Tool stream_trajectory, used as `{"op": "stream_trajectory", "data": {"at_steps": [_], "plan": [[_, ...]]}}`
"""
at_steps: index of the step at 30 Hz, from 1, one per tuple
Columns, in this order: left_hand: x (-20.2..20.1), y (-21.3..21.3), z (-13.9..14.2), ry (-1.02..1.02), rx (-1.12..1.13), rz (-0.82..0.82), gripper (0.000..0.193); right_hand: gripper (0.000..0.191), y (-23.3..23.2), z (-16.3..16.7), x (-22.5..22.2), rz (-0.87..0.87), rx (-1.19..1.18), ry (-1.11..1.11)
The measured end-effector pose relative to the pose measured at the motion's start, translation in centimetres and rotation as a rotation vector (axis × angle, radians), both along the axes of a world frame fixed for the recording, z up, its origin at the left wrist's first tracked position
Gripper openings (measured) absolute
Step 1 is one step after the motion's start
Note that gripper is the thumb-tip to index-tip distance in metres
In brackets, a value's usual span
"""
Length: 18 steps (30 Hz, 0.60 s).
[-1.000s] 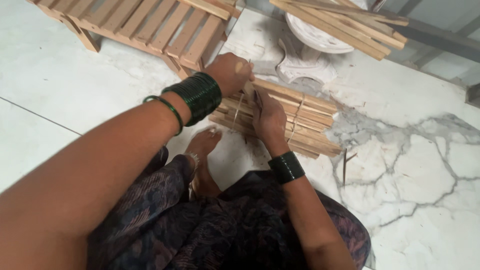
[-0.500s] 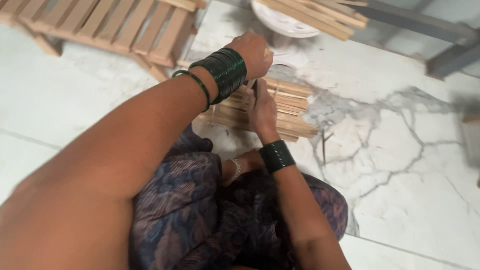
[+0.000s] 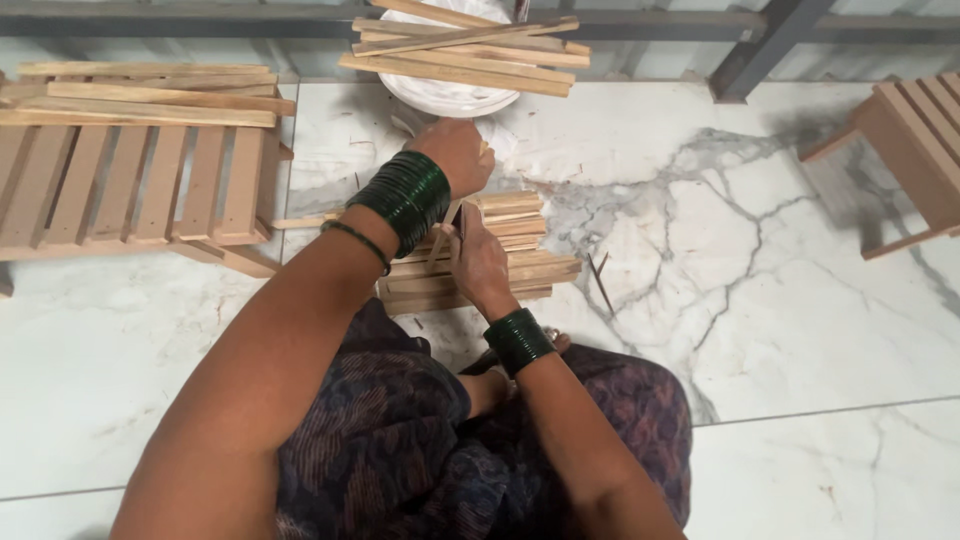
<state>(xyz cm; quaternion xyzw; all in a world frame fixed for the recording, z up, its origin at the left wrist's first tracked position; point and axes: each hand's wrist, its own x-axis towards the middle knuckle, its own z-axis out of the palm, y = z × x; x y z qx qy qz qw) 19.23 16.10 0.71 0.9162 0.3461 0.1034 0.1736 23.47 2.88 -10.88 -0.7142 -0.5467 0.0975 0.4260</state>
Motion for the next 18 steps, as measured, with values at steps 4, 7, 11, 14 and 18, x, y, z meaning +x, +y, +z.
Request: {"op": "stream_trajectory", "data": {"at_steps": [4,7,11,14,18], "plan": [[-2.1,0.0,0.4,-0.064,-0.043,0.042,0.04,0.035,0.1,0.5,-1.2,-0.019,0.108,-0.106],[-3.8,-0.3,0.6,-0.131,-0.048,0.078,0.04,0.029,0.1,0.9,-1.9,-0.036,0.055,-0.13],[-5.4,-1.4,0.6,-0.175,-0.064,0.111,0.039,0.022,-0.1,0.9,-2.7,-0.034,0.088,-0.19],[-6.5,-2.6,0.1,-0.266,-0.057,0.069,0.036,0.017,-0.5,0.7,-3.3,-0.046,0.157,-0.255],[-9.1,-2.4,-0.3,-0.355,-0.153,-0.058,0.036,0.029,-0.4,0.2,-4.4,-0.005,0.199,-0.149]]}}
